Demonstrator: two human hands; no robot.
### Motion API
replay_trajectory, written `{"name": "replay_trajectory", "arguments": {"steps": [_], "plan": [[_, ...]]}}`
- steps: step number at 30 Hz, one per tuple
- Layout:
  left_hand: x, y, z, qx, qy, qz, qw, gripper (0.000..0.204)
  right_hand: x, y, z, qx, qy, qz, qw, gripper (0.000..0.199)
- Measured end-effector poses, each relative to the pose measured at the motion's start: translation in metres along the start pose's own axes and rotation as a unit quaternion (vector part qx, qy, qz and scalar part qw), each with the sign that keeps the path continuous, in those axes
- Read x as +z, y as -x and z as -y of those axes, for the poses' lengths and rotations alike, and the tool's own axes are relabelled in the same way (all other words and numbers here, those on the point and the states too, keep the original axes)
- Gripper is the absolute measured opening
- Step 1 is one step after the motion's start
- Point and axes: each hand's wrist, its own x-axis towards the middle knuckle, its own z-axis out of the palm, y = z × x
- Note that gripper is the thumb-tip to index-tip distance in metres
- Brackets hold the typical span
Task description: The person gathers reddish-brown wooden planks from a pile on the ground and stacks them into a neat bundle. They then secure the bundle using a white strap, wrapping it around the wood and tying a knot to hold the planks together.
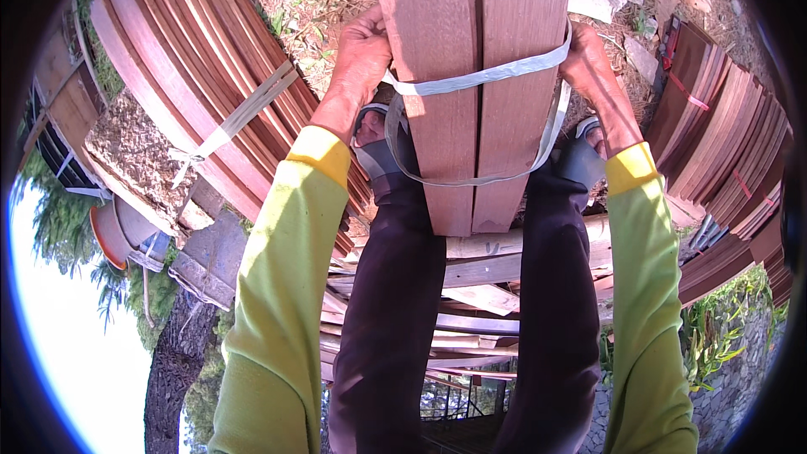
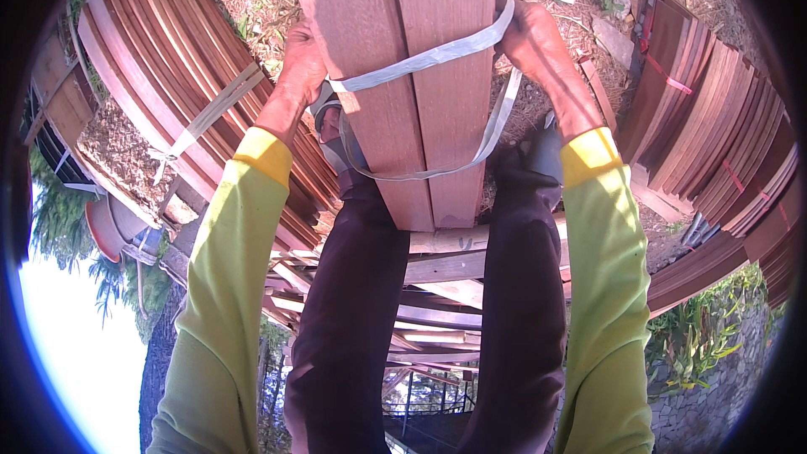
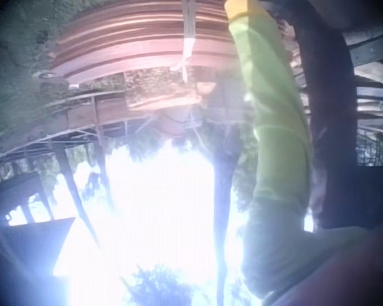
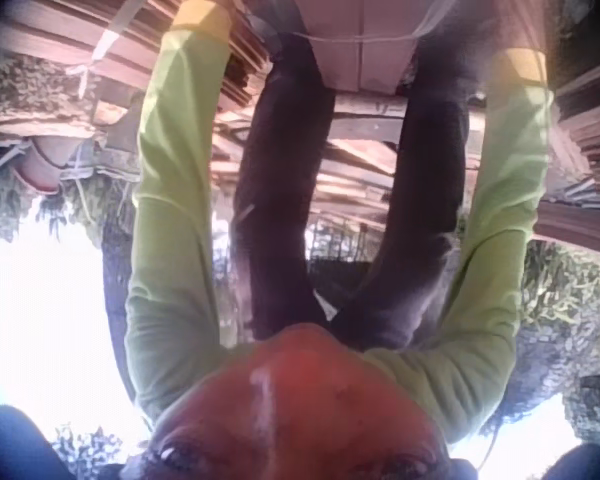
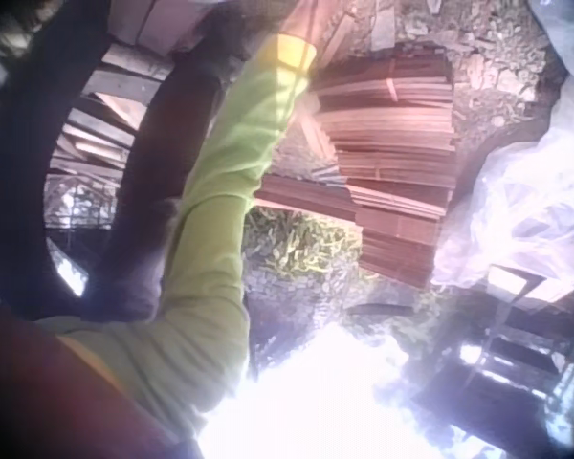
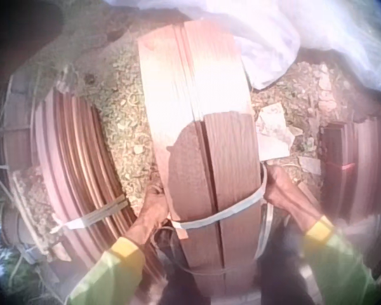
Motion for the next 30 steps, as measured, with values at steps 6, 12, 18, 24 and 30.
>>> {"name": "replay_trajectory", "arguments": {"steps": [6,12,18,24,30], "plan": [[-0.018,-0.023,0.035,0.043,0.003,0.005,0.999,0.026,0.009,-0.011,-0.032,-0.014,-0.407,-0.061,0.911,0.023],[-0.031,-0.018,0.055,0.079,-0.144,-0.034,0.986,0.017,-0.002,0.000,-0.027,0.053,-0.325,-0.078,0.941,0.023],[-0.027,-0.011,0.058,0.099,-0.182,-0.064,0.976,0.017,-0.012,0.014,-0.017,0.095,-0.179,-0.048,0.978,0.024],[-0.023,-0.007,0.056,0.069,-0.222,-0.030,0.972,0.021,-0.008,0.013,-0.005,0.110,-0.120,-0.032,0.986,0.026],[-0.022,0.002,0.043,0.147,-0.271,-0.052,0.950,0.029,-0.005,0.013,0.005,0.114,-0.092,-0.020,0.989,0.027]]}}
